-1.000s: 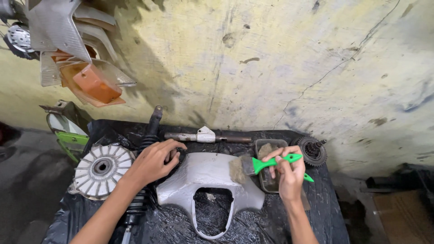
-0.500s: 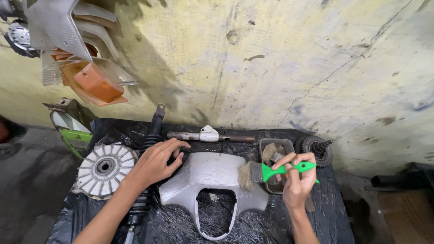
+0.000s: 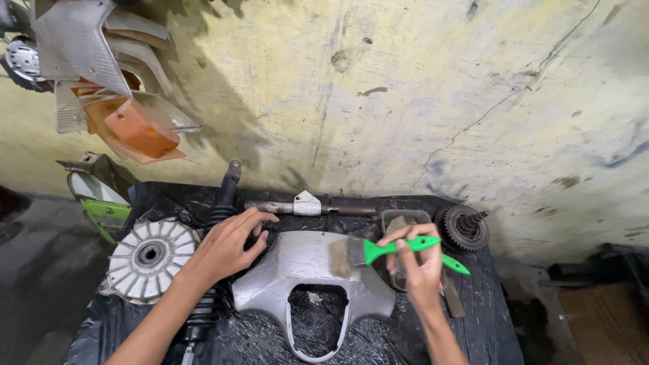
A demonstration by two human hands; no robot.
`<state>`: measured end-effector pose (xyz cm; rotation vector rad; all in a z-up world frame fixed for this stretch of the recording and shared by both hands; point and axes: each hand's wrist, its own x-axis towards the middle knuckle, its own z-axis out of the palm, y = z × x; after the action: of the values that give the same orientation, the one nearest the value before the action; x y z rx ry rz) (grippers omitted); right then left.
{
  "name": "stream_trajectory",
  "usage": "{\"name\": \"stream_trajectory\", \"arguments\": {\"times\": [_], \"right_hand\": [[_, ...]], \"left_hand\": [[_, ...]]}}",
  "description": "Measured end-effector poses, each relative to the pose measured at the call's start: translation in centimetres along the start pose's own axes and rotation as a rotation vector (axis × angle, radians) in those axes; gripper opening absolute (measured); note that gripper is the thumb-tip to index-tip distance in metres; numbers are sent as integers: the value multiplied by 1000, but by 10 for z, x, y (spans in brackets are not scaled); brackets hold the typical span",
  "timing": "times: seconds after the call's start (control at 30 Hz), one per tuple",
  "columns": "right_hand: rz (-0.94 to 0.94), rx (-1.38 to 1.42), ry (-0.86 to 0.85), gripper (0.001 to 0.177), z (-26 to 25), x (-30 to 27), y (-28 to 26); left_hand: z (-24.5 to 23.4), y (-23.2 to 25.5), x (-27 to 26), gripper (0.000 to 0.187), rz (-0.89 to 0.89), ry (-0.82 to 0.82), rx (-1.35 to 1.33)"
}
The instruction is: Cleaning a motorcycle fairing part using a brush and liquid solution
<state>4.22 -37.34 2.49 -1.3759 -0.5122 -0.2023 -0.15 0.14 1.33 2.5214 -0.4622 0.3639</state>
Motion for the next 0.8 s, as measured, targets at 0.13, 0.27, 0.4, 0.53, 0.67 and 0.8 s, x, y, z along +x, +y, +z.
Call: {"name": "stream_trajectory", "arguments": {"times": [0.13,0.27,0.4,0.53,0.67,0.8], "right_hand": [[-12,63,-219,14,18,-2,-10],[12,-56,-36,13,-9,7,-12],[19,-58,65,16,-2,2,-6],[88,59,-154,17,26,-10,-7],[38,-49,-74,13,-8,1,-4],[2,-41,159,18,-30,5,6]], "left_hand": [[1,-2,1,30,14,17,3],[1,-3,-1,28,7,15,-2],[0,0,0,28,-15,-19,20],[6,-3,-3,30,-8,-1,24],[2,-3,1,31,6,13,12],[4,-3,1,30,0,1,13]]}}
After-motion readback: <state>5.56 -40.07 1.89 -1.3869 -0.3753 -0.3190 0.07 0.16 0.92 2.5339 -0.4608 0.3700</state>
